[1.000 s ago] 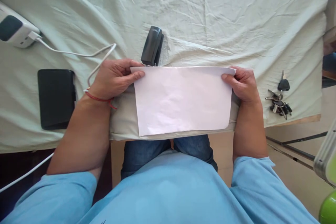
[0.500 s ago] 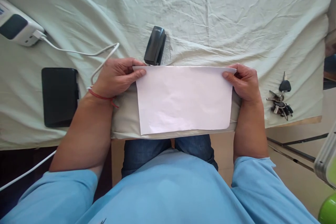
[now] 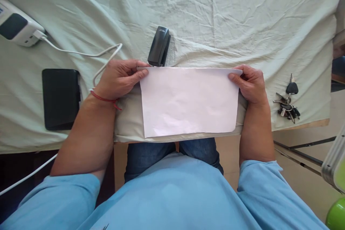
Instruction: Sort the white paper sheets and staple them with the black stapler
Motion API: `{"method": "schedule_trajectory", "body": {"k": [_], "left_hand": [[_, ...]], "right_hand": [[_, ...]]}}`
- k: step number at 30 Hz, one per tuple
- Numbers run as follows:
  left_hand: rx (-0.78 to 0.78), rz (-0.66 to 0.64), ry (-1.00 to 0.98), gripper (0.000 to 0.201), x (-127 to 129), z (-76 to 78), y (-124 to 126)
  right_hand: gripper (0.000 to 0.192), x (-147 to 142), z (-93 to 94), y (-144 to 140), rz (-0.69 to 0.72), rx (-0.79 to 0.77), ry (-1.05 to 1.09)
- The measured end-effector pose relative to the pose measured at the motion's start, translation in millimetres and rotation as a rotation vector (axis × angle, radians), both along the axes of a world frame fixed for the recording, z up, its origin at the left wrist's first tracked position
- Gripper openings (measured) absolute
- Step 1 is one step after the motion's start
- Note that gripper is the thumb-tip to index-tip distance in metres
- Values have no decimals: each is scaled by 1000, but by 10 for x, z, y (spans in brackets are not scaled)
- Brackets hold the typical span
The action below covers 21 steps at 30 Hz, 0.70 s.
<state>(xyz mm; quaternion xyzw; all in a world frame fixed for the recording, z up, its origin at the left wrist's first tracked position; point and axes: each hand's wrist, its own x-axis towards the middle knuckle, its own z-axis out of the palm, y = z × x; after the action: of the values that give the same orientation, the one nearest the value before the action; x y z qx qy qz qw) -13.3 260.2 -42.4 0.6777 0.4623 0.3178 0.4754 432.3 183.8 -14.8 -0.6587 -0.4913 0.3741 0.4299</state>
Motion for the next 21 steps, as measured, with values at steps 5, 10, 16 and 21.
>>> {"method": "schedule_trajectory", "body": {"k": [5, 10, 16, 21], "left_hand": [[0, -15, 16, 38, 8, 71, -19], [16, -13, 30, 36, -8, 79, -27], [15, -16, 14, 33, -24, 29, -14], [27, -18, 25, 32, -26, 36, -13]], "right_hand": [[58, 57, -48, 3, 35, 36, -17], [61, 67, -59, 8, 32, 48, 3], [64, 51, -52, 11, 22, 48, 13], [64, 70, -67, 7, 24, 43, 15]]}}
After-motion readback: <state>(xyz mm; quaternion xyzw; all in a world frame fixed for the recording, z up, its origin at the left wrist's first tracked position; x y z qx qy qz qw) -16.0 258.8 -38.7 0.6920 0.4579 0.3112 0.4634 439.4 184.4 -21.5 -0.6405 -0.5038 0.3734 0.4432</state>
